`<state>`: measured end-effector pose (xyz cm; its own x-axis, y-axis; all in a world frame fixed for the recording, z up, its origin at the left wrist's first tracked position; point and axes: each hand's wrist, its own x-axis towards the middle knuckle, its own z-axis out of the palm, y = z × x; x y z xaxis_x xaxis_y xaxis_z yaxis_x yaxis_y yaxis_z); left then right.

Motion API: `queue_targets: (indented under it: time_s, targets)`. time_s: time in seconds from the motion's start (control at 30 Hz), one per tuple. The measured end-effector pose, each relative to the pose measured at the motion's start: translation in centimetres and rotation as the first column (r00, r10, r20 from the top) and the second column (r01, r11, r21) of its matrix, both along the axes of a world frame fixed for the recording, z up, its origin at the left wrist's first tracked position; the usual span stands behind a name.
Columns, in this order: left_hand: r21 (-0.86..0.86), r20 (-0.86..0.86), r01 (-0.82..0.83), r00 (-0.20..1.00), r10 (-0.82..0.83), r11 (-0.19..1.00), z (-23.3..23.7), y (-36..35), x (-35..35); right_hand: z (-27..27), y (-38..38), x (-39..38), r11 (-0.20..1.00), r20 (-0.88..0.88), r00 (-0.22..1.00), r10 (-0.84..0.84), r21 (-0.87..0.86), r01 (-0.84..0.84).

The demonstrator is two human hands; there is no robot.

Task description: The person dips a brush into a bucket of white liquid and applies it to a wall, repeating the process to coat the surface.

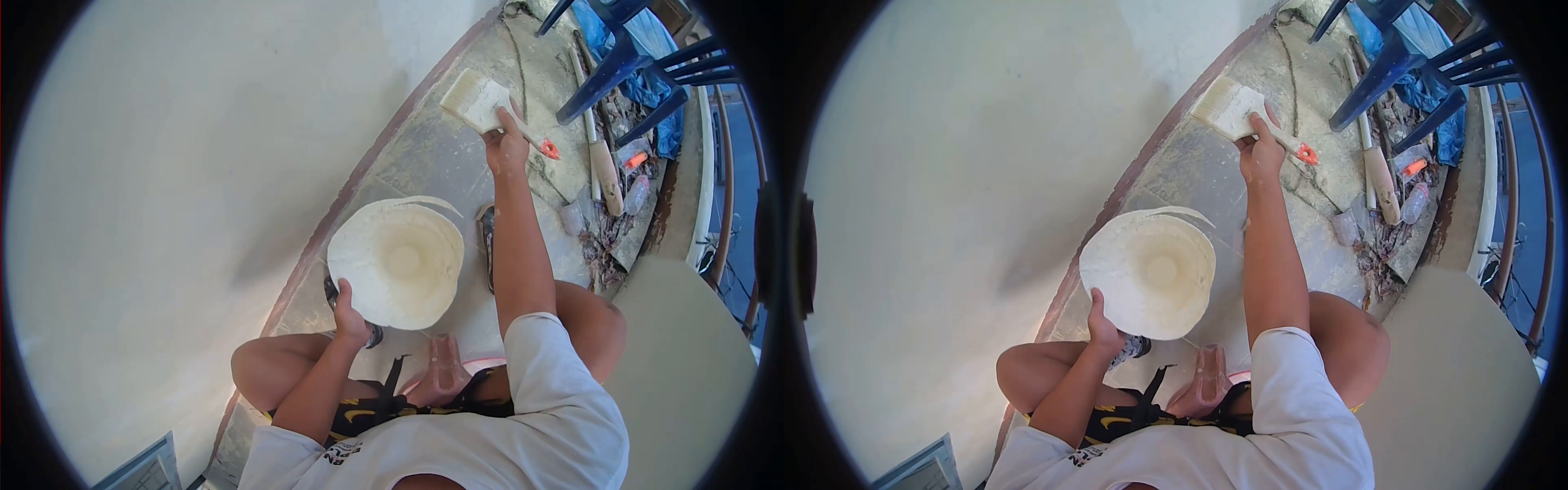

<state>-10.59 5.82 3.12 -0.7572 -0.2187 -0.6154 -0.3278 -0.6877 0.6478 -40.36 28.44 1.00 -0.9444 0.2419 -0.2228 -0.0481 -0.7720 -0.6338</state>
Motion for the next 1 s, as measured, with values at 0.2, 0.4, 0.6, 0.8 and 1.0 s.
queue_targets:
  time_s: [0.2,0.4,0.6,0.8,1.0]
  targets:
    - [0.052,0.094,0.002,0.996,-0.007,0.999,-2.2,-0.7,0.2,-7.4,-6.3,-7.4,0.992,0.178,0.982,-0.057,0.118,0.037]
    - [0.086,0.120,-0.028,0.993,0.018,0.996,-2.1,-1.5,-0.7,-1.7,-10.3,-12.4,0.988,0.001,0.997,-0.071,0.141,0.070]
    - [0.112,0.110,0.014,0.994,-0.026,0.994,-2.2,-3.6,0.6,-5.5,-5.7,-10.9,0.981,-0.088,0.993,-0.082,0.168,0.096]
    - [0.061,0.177,0.030,0.983,-0.040,0.998,-2.3,-3.6,0.7,-4.9,-11.4,-10.5,0.972,-0.005,0.999,-0.032,0.232,0.032]
    - [0.063,0.196,0.057,0.978,-0.069,0.996,-3.2,-3.7,1.0,0.6,-8.4,-10.1,0.993,-0.238,0.967,-0.095,0.052,0.110]
